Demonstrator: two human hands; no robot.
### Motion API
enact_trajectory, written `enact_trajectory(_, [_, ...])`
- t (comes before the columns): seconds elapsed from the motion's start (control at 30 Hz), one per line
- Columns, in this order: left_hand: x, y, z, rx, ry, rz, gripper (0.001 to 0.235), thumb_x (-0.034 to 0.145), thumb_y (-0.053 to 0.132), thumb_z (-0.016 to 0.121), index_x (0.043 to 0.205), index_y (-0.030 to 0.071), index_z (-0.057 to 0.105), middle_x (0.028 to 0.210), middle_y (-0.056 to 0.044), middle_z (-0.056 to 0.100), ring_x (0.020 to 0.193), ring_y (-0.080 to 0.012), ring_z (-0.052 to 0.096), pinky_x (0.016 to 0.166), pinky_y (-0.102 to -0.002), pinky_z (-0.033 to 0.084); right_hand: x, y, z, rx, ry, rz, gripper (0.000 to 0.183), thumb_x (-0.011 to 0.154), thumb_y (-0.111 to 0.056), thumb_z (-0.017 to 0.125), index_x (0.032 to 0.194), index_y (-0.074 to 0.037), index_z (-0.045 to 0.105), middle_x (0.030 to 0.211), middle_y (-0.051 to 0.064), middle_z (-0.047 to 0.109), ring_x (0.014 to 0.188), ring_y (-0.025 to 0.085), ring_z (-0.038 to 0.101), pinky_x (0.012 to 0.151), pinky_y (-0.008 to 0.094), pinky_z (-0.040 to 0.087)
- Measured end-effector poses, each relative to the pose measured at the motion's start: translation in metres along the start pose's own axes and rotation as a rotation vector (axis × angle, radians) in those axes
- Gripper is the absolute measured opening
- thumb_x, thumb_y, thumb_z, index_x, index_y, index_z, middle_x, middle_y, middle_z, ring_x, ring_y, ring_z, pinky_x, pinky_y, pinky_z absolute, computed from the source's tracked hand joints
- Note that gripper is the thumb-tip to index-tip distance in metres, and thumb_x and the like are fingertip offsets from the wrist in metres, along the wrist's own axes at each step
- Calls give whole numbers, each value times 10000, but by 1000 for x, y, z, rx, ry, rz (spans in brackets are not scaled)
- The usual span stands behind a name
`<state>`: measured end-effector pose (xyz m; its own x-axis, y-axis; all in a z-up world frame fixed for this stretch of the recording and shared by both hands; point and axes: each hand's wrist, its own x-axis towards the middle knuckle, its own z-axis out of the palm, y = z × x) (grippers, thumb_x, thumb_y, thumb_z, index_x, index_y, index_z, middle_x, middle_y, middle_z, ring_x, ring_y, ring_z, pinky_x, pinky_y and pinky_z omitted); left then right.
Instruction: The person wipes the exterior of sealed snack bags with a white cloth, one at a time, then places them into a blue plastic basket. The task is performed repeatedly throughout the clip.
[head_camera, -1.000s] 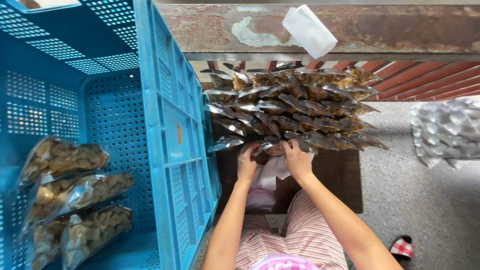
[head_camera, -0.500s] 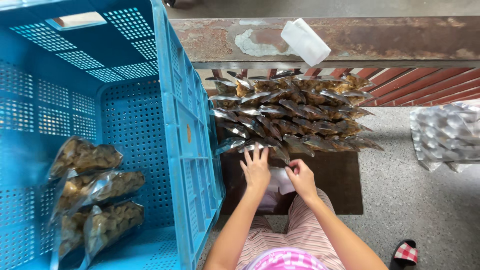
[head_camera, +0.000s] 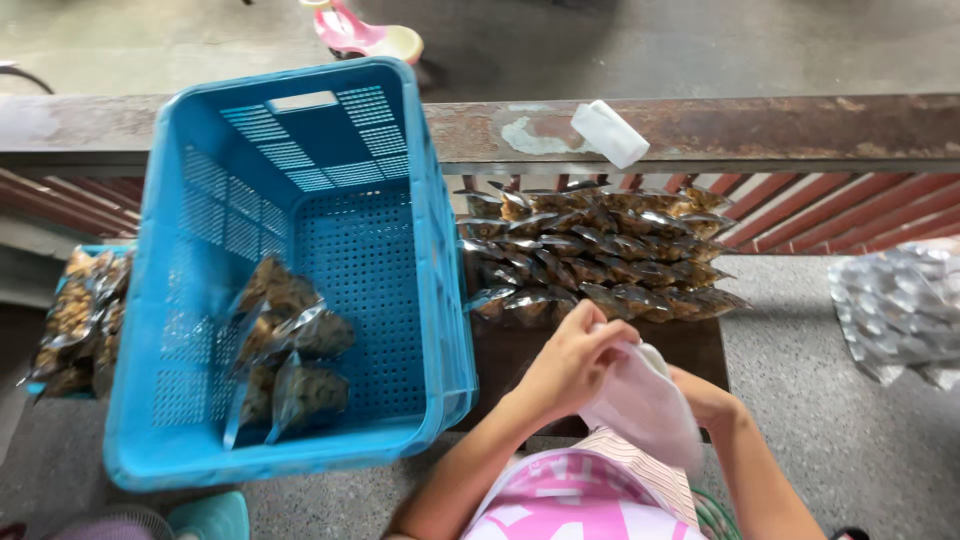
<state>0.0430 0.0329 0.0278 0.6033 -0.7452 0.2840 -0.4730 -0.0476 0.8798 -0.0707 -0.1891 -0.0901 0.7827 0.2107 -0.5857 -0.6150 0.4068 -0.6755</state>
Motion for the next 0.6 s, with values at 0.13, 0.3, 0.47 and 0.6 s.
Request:
enact_trajectory(0.13, [2, 62, -50, 121, 58, 77, 278, 844, -15, 753, 1087, 119, 747, 1166, -157, 543, 897, -261, 635, 815, -356, 589, -26, -5, 31, -77, -111, -211, 260, 938, -183, 633, 1147, -29, 610, 1035, 51, 660, 934, 146, 648, 831, 307, 542])
enact_trajectory(0.3, [0, 89, -104, 296, 137, 94, 313, 861, 107, 787, 1163, 120, 706, 1265, -170, 536, 1086, -315, 646, 921, -353, 605, 15, -45, 77, -96, 135, -720, 270, 945, -184, 639, 1163, -30, 604, 1044, 50, 656, 939, 143, 643, 839, 301, 539])
enact_trajectory(0.47, [3, 37, -190, 479, 208, -416, 406, 932, 414, 676, 1256, 170, 669, 1247, -102, 653, 1070, -263, 696, 913, -422, 572, 60, -61, 133, -145, 246, -899, 280, 952, -186, 645, 1180, -30, 599, 1054, 49, 651, 944, 139, 638, 847, 294, 535])
enact_trajectory(0.6, [-23, -54, -264, 994, 84, -911, 560, 902, 490, 748, 1287, 105, 619, 1338, -149, 614, 1218, -373, 610, 954, -499, 532, 68, -65, 147, -206, 224, -899, 289, 958, -188, 650, 1193, -30, 594, 1061, 48, 648, 948, 136, 634, 853, 289, 533])
